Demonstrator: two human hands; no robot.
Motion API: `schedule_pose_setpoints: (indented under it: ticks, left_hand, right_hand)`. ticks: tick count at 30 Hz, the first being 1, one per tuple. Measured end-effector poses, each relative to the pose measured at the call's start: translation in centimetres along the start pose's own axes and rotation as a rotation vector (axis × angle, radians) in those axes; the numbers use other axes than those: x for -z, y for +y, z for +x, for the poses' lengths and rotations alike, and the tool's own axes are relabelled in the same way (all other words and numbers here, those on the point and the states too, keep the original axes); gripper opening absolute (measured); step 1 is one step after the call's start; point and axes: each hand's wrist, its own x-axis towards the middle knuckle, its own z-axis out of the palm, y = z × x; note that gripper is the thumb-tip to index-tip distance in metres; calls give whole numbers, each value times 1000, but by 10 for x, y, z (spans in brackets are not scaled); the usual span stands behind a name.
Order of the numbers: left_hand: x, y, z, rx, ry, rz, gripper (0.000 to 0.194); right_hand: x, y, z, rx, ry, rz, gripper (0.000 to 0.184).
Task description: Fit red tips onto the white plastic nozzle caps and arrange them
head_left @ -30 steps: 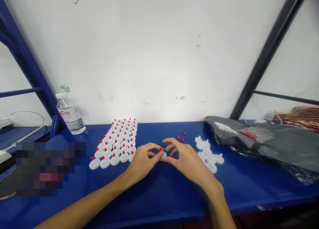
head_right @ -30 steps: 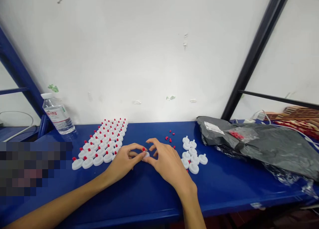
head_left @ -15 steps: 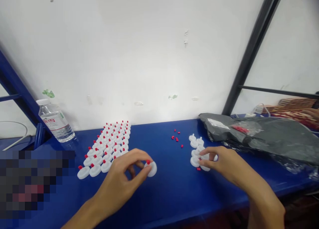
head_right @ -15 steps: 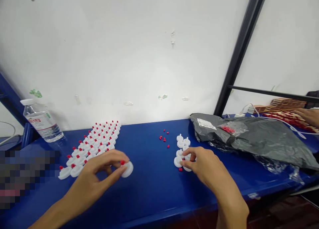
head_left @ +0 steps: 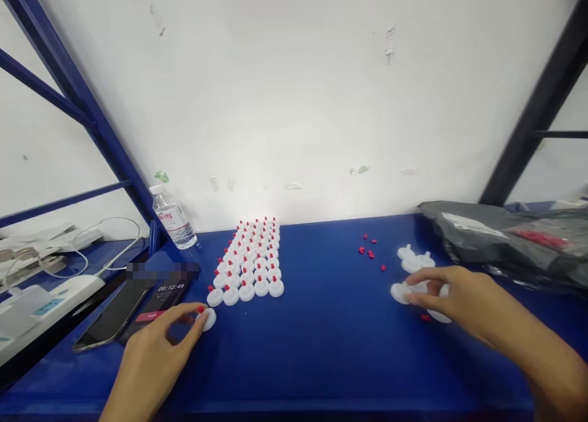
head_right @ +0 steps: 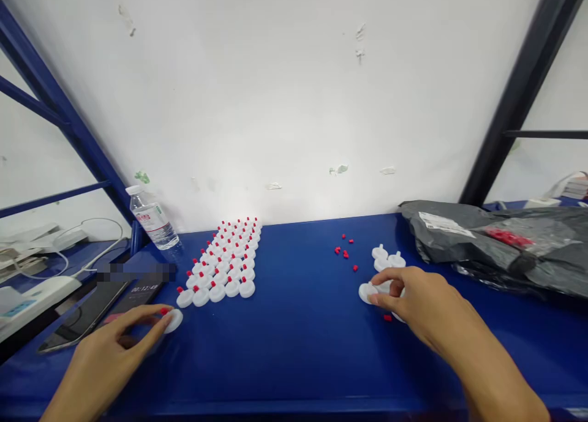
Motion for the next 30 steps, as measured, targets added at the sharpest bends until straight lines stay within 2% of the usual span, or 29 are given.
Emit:
schedule_pose_setpoints:
  ticks: [5, 11, 13, 15, 17, 19, 21, 23, 27, 30]
  left_hand:
    - [-9, 2, 5, 53, -42, 37, 42]
    - [-14, -4, 6, 87, -25, 48, 47]
    - [-9, -1, 4, 70, 22, 81, 51]
    - [-2, 12, -3, 6, 138, 111, 52]
    - [1, 37, -13, -118, 261, 76, 45]
    - [-4, 73, -25, -286, 253, -67, 33]
    - [-17, 115, -34, -494, 123, -205, 25]
    - [-36, 157, -36, -654, -74, -208, 26]
    - [-79, 225, -18, -748, -330, 8, 30]
    - [-112, 253, 8, -762, -360, 50, 29]
  right_hand:
    - [-2, -7, -1, -16, 0, -43, 26]
    - [-2, -15, 0, -14, -1, -92, 21]
    - [0, -18, -1, 13, 27, -79, 21]
    - [3, -24, -2, 41, 99, -50, 21]
    - [6, -31, -5, 71, 188, -6, 22]
    - [10, -39, -8, 91, 245, 40, 24]
    - [12, -45, -11, 100, 263, 107, 22]
    - [14, -49, -13, 110, 272, 192, 20]
    - [15, -55, -14, 120, 328, 267, 17]
    - [16, -59, -14, 109, 393, 295, 17]
